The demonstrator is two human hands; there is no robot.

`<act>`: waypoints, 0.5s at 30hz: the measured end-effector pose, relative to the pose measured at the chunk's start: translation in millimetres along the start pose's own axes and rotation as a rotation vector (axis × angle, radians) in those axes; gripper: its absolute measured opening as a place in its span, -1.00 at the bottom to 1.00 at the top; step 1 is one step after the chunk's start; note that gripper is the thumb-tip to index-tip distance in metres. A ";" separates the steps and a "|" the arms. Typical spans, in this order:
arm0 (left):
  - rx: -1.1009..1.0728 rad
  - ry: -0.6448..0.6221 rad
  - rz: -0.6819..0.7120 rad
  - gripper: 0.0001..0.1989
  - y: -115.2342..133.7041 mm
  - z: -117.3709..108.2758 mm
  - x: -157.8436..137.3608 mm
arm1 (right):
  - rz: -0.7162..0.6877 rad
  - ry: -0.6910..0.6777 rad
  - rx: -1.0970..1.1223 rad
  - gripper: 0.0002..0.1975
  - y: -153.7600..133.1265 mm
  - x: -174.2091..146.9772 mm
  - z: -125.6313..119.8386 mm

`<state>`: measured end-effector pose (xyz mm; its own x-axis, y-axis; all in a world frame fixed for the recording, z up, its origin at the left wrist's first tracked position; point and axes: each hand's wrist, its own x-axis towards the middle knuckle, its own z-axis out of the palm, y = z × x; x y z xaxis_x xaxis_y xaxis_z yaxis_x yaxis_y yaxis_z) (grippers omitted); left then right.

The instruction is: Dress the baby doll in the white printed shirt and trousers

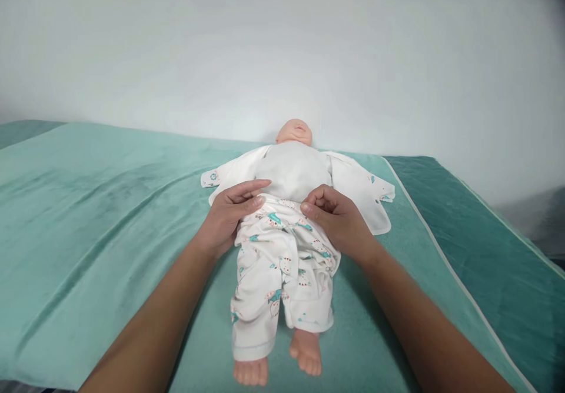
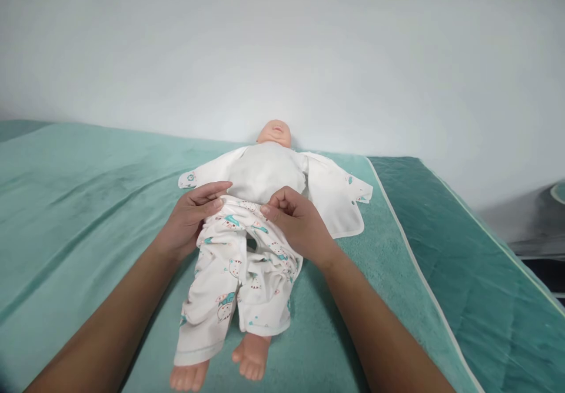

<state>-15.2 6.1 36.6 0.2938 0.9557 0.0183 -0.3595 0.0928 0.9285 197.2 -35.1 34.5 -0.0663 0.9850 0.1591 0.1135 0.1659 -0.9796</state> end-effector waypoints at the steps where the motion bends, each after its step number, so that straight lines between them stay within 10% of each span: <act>1: -0.007 -0.003 -0.001 -0.64 0.1 0.4 0.3 | 0.006 0.001 -0.001 -0.74 0.3 0.2 -0.1; 15: -0.106 0.206 0.003 -0.72 -0.3 -2.9 6.9 | 0.121 0.100 0.123 -0.59 -1.6 2.5 -19.7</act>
<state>-15.7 13.4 35.4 0.1098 0.9918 -0.0651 -0.4542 0.1084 0.8843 216.4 -32.1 38.8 0.0395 0.9982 0.0447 -0.0077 0.0451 -0.9990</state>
